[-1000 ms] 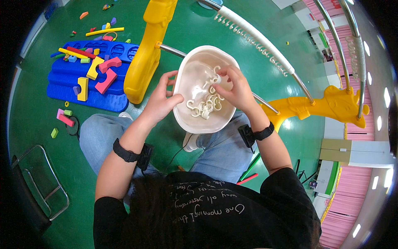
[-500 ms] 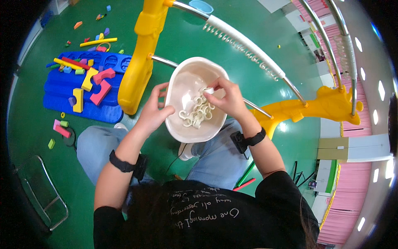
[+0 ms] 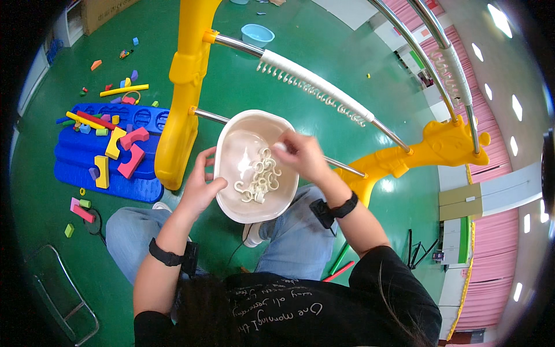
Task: The person takes various small clips from a yellow plastic stand and sorts them into a pink plastic bowl by hand, and then stands up to move the frame.
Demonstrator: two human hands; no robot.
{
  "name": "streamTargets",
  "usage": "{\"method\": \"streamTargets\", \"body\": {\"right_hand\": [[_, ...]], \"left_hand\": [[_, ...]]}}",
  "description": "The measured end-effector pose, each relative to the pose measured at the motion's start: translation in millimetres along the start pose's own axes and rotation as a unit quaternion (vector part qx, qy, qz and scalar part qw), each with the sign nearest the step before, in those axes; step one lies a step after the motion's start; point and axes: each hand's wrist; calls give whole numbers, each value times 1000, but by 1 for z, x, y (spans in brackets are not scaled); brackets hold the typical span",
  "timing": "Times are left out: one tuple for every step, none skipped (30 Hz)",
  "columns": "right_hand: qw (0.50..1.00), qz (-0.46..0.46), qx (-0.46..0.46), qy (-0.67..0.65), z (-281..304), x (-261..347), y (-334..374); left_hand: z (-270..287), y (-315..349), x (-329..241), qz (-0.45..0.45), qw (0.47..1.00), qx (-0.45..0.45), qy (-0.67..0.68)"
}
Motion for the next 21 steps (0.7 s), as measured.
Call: {"method": "streamTargets", "body": {"right_hand": [[999,-25,-35,-17,10,0,-5],[997,7,-79,1,24,2,-10],[991,40,-122,20,44,12,-17],[985,64,-153,54,69,19,-22],[968,96,-220,69,88,34,-27],[943,143,-286,91,113,37,-31],[914,176,-343,126,142,22,-35],[890,183,-399,124,160,42,-45],[870,225,-431,79,177,59,-53],[838,262,-464,119,199,60,-64],[813,246,-495,182,215,61,-70],[804,255,-494,210,239,55,-75],[795,263,-492,238,259,50,-80],[790,264,-492,252,276,56,-82],[795,226,-472,306,283,56,-87],[796,187,-449,359,288,56,-92],[796,187,-449,360,292,53,-97],[803,184,-427,373,292,51,-103],[809,181,-405,386,291,50,-105],[824,189,-389,366,290,50,-106],[825,189,-389,365,293,45,-106]], "left_hand": [[0,2,-2,4,1000,2,2],[1,2,-2,8,1000,4,4],[1,2,-2,7,1000,4,5],[0,3,-4,8,1000,5,4],[1,3,-4,9,1000,5,1],[-1,2,-5,8,1000,7,2],[0,4,-7,8,1000,7,2],[1,5,-7,9,1000,5,4],[1,5,-5,9,1000,6,5],[1,4,-3,5,1000,8,4],[2,4,-2,2,1000,7,2],[2,4,-2,1,1000,8,2],[1,4,-3,3,1000,6,-8],[-5,0,-6,1,1000,16,-15],[-5,1,-5,2,1000,15,-16],[-5,1,-5,5,1000,17,-14],[-6,1,-5,8,1000,19,-13],[-5,2,-5,9,1000,17,-13],[-4,2,-4,9,1000,15,-11],[-4,3,-3,9,1000,14,-9],[-3,2,-2,10,1000,14,-10]]}}
Point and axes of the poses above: each hand's wrist, its own y-axis away from the middle knuckle, its own z-axis out of the back of the hand, x = y × z, and after that the axes turned 12 degrees about z, right-handed
